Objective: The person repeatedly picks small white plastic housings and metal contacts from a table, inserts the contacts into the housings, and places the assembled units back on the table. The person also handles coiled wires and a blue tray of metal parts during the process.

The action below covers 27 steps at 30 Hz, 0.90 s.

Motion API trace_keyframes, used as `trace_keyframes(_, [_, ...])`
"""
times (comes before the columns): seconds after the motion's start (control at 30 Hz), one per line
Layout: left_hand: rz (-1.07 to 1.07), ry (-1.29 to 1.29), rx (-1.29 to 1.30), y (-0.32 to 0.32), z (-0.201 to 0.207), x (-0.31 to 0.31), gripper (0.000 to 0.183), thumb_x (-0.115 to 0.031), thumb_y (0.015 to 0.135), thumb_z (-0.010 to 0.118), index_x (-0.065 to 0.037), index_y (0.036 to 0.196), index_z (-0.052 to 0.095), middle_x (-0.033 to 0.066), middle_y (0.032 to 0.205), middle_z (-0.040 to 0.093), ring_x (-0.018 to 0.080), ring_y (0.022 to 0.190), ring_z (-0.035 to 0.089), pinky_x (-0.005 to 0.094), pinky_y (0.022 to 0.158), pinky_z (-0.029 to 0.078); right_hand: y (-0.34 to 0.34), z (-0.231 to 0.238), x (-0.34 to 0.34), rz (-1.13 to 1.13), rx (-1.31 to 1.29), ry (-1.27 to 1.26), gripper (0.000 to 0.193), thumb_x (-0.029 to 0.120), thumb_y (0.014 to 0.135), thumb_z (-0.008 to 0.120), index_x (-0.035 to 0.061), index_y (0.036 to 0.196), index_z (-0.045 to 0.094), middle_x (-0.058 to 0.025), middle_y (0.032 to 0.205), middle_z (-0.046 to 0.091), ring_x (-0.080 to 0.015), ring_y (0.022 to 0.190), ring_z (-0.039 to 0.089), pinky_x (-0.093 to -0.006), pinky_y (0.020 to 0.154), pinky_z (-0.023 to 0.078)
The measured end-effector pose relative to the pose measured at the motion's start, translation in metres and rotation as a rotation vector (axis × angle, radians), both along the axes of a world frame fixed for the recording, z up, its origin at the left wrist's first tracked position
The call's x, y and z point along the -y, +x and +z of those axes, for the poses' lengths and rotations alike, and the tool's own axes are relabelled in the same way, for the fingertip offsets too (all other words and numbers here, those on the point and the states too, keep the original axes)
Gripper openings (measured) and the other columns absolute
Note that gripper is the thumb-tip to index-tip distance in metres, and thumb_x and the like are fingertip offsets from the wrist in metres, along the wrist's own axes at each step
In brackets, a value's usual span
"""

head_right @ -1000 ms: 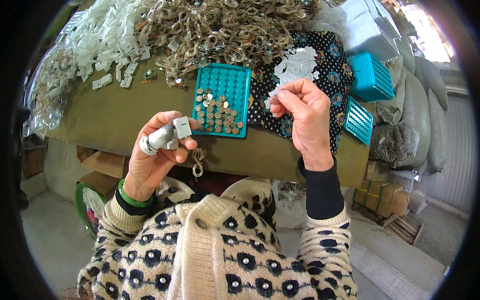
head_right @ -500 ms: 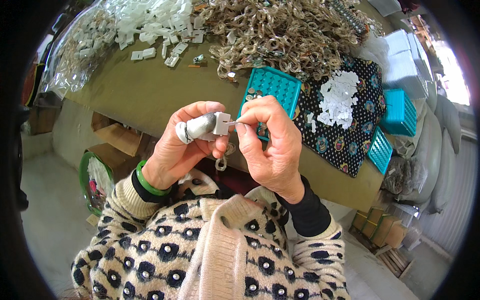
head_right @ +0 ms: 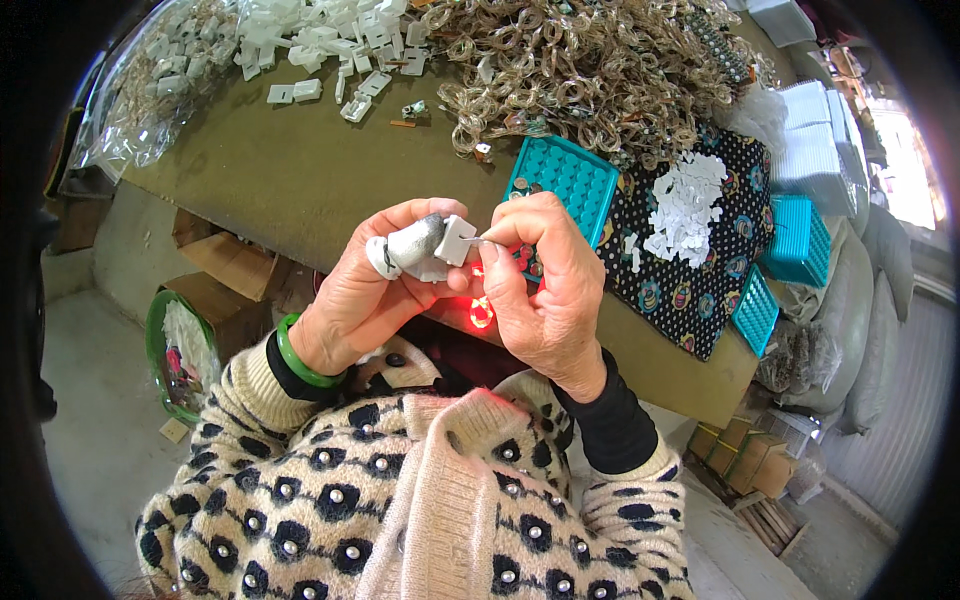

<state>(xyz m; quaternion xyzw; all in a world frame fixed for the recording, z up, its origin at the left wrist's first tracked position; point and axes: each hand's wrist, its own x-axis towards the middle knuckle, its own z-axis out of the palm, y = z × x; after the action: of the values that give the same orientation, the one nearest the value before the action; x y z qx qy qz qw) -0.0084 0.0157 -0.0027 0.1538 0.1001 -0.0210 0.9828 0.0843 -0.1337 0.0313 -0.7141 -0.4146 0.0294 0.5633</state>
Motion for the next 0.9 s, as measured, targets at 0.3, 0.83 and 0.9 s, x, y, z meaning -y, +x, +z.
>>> trace_keyframes(0.3, [-0.019, -0.011, -0.025, -0.001, -0.001, -0.003, 0.026, -0.016, 0.095, 0.063, -0.003, 0.118, 0.062, 0.0117, 0.104, 0.070, 0.0202, 0.083, 0.071, 0.0326, 0.079, 0.060, 0.001, -0.001, -0.004, -0.022, -0.012, -0.007, 0.013, -0.008, 0.082, 0.061, 0.0005, 0.091, 0.057, -0.0112, 0.088, 0.060, -0.0193, 0.075, 0.058, -0.0291, 0.070, 0.049])
trace_keyframes(0.83, [-0.019, 0.151, -0.009, -0.002, -0.001, 0.002, 0.026, -0.016, 0.094, 0.065, -0.002, 0.116, 0.063, 0.0104, 0.101, 0.069, 0.0197, 0.085, 0.070, 0.0343, 0.077, 0.061, 0.004, 0.011, -0.001, 0.084, 0.186, -0.148, 0.016, -0.010, 0.076, 0.063, 0.0007, 0.086, 0.058, -0.0119, 0.084, 0.061, -0.0266, 0.073, 0.060, -0.0340, 0.067, 0.050])
trace_keyframes(0.9, [-0.031, 0.127, 0.010, -0.003, 0.000, 0.003, 0.024, -0.015, 0.094, 0.063, -0.002, 0.115, 0.064, 0.0105, 0.098, 0.069, 0.0190, 0.083, 0.070, 0.0342, 0.075, 0.061, 0.005, 0.015, 0.004, 0.090, 0.090, -0.161, 0.017, -0.010, 0.073, 0.064, 0.0004, 0.086, 0.058, -0.0119, 0.083, 0.061, -0.0293, 0.073, 0.060, -0.0365, 0.067, 0.050])
